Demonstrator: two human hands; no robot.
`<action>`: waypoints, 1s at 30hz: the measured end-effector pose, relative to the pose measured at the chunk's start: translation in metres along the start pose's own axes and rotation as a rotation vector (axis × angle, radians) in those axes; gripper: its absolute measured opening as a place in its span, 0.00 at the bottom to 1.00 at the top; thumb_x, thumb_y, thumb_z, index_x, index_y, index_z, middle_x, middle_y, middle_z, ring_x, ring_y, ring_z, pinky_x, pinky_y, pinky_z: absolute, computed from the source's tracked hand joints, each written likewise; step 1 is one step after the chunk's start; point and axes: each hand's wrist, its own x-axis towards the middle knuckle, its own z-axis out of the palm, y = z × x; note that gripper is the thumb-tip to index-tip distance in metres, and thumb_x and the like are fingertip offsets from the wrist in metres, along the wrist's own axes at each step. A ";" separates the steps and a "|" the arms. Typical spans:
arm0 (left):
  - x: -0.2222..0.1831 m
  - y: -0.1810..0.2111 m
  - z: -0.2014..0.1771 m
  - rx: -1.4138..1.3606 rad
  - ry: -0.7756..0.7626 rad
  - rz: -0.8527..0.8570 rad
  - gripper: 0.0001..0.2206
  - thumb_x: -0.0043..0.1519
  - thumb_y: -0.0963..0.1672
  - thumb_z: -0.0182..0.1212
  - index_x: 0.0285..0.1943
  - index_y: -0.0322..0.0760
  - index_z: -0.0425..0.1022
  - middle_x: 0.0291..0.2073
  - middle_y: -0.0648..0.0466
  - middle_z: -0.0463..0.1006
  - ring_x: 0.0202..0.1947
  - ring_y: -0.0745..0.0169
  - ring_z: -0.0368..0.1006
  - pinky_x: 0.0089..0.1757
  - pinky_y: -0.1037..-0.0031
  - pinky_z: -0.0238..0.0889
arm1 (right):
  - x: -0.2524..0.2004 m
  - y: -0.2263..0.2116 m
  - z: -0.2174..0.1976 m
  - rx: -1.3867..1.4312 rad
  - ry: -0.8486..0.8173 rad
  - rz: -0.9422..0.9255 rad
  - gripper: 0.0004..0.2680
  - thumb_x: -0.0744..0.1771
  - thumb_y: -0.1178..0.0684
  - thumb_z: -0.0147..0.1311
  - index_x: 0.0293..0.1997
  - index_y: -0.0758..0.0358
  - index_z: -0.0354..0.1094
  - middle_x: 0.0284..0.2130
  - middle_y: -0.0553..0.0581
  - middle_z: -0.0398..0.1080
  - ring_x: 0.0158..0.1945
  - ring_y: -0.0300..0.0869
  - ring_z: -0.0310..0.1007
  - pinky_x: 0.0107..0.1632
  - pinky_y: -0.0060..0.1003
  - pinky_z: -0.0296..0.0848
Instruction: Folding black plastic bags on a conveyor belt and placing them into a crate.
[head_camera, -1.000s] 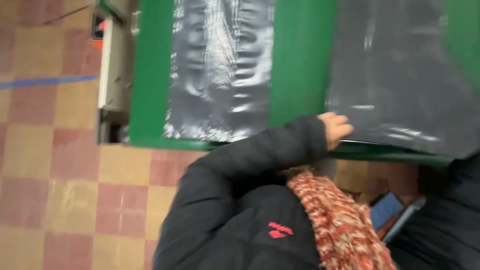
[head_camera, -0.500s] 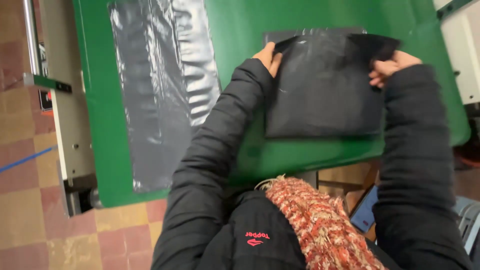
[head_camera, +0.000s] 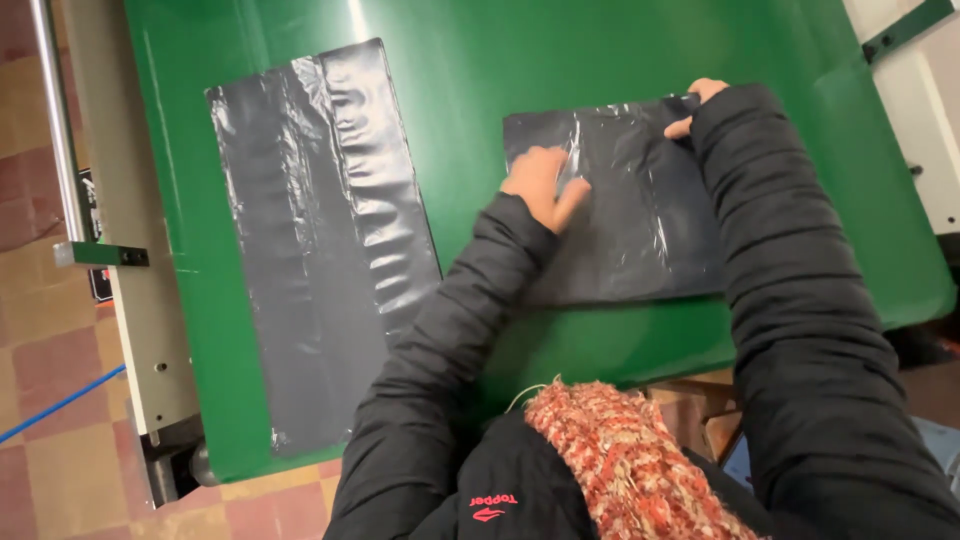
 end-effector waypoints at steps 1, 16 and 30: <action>-0.012 -0.007 0.024 -0.215 -0.119 -0.009 0.24 0.66 0.54 0.57 0.63 0.37 0.68 0.57 0.45 0.75 0.59 0.48 0.72 0.57 0.61 0.67 | 0.007 0.002 0.001 -0.043 -0.111 -0.032 0.21 0.57 0.46 0.77 0.47 0.62 0.71 0.42 0.66 0.76 0.45 0.57 0.75 0.49 0.49 0.73; -0.089 -0.097 0.013 -1.131 -0.375 -0.202 0.38 0.69 0.63 0.40 0.69 0.30 0.69 0.62 0.42 0.74 0.61 0.46 0.70 0.61 0.59 0.62 | -0.316 -0.042 -0.005 -0.136 0.470 -0.510 0.10 0.58 0.61 0.57 0.39 0.52 0.74 0.47 0.45 0.77 0.59 0.46 0.73 0.60 0.44 0.67; -0.138 0.036 -0.031 0.261 -0.502 0.663 0.08 0.62 0.48 0.64 0.42 0.41 0.76 0.39 0.53 0.76 0.46 0.49 0.72 0.41 0.59 0.66 | -0.364 -0.153 0.055 -0.008 0.198 -0.712 0.19 0.61 0.54 0.59 0.57 0.69 0.68 0.55 0.68 0.72 0.65 0.59 0.64 0.68 0.57 0.62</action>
